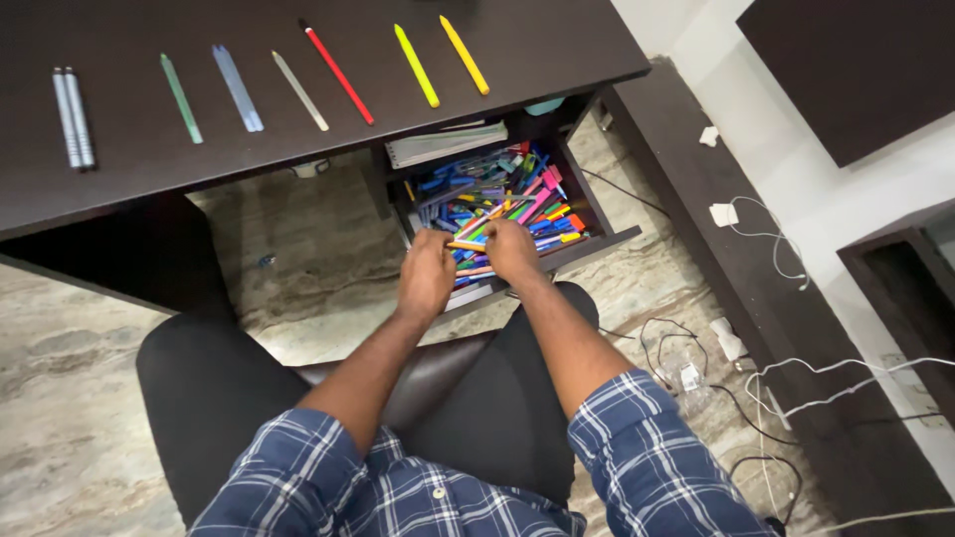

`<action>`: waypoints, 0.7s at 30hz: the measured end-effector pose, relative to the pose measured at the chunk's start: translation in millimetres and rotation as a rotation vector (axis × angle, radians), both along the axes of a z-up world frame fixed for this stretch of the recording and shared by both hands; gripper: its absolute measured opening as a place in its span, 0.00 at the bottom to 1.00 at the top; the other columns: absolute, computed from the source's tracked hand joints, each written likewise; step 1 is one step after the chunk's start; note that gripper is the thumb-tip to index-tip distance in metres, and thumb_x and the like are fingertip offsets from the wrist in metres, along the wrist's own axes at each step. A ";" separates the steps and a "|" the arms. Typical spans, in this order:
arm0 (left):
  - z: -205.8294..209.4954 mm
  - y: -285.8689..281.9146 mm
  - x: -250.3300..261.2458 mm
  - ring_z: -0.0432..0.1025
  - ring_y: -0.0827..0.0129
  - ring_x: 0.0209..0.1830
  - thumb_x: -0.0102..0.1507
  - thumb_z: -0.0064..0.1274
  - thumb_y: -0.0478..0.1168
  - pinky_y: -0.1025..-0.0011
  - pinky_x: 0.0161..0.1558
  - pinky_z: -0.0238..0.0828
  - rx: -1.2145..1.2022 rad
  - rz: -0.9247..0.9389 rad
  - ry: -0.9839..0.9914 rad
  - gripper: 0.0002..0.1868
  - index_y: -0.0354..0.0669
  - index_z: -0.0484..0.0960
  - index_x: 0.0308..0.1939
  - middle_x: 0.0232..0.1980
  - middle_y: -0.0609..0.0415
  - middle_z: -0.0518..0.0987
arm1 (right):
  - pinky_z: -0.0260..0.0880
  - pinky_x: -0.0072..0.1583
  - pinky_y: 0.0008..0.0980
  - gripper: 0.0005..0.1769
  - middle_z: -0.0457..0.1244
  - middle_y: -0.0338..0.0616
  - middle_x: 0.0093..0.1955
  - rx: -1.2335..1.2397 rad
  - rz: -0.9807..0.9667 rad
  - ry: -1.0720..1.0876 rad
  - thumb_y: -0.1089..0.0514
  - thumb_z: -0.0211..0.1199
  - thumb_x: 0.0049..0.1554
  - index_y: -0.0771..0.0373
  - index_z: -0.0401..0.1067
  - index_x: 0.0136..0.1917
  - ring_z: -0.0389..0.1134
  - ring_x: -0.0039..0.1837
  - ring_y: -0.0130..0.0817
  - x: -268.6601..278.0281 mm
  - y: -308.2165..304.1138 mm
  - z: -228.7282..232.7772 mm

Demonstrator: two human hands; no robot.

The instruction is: The person takes pens from a drawer and arranges them on the desk by color. They repeatedly reach into the drawer, select pens, and place them in rows on the desk surface.

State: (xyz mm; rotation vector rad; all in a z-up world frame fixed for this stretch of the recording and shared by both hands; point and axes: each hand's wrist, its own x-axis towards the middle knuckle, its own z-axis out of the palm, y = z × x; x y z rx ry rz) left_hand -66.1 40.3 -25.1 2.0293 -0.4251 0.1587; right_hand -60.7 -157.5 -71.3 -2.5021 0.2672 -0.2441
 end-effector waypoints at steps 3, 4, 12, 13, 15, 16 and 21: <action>-4.4 -1.0 2.9 0.73 0.44 0.53 0.61 0.49 0.31 0.54 0.56 0.69 0.007 -0.009 0.028 0.12 0.35 0.81 0.48 0.51 0.39 0.77 | 0.69 0.56 0.52 0.12 0.68 0.60 0.51 -0.111 -0.056 0.145 0.64 0.65 0.50 0.62 0.79 0.49 0.69 0.55 0.59 1.8 6.6 -0.5; -5.9 -2.5 4.1 0.73 0.44 0.53 0.61 0.49 0.30 0.54 0.56 0.69 0.030 -0.005 0.051 0.12 0.36 0.81 0.48 0.51 0.39 0.77 | 0.69 0.57 0.52 0.13 0.66 0.61 0.53 -0.133 -0.054 0.168 0.65 0.64 0.50 0.61 0.78 0.50 0.69 0.56 0.60 0.2 8.3 1.2; -17.0 -4.5 21.5 0.73 0.45 0.52 0.59 0.53 0.33 0.54 0.55 0.70 0.107 -0.023 0.136 0.12 0.38 0.83 0.46 0.50 0.40 0.78 | 0.70 0.58 0.55 0.09 0.63 0.63 0.59 -0.286 -0.034 0.349 0.63 0.56 0.59 0.63 0.74 0.51 0.69 0.58 0.62 -5.1 28.5 23.0; -18.0 -4.6 21.3 0.73 0.45 0.52 0.59 0.53 0.33 0.54 0.55 0.70 0.104 -0.023 0.131 0.12 0.38 0.83 0.46 0.50 0.40 0.78 | 0.70 0.58 0.54 0.09 0.63 0.63 0.59 -0.285 -0.038 0.359 0.63 0.57 0.58 0.62 0.74 0.52 0.69 0.58 0.62 -5.8 29.8 25.9; -18.8 -4.4 21.7 0.73 0.45 0.52 0.59 0.53 0.33 0.55 0.55 0.70 0.097 -0.023 0.119 0.12 0.38 0.83 0.46 0.50 0.40 0.78 | 0.70 0.59 0.54 0.09 0.63 0.62 0.59 -0.283 -0.049 0.377 0.63 0.58 0.57 0.61 0.74 0.52 0.70 0.58 0.61 -5.7 32.2 31.3; -18.7 -4.0 22.1 0.73 0.45 0.52 0.59 0.53 0.33 0.55 0.55 0.70 0.101 -0.026 0.116 0.12 0.38 0.83 0.46 0.50 0.40 0.78 | 0.70 0.58 0.54 0.10 0.64 0.61 0.59 -0.282 -0.052 0.386 0.62 0.61 0.56 0.61 0.74 0.52 0.70 0.58 0.61 -5.4 33.4 33.4; -13.9 -3.9 20.4 0.73 0.45 0.52 0.58 0.54 0.33 0.54 0.55 0.69 0.100 -0.039 0.097 0.12 0.38 0.83 0.45 0.50 0.40 0.78 | 0.70 0.59 0.51 0.13 0.67 0.54 0.55 -0.263 -0.015 0.366 0.59 0.69 0.51 0.61 0.75 0.51 0.70 0.59 0.56 -6.6 33.6 40.5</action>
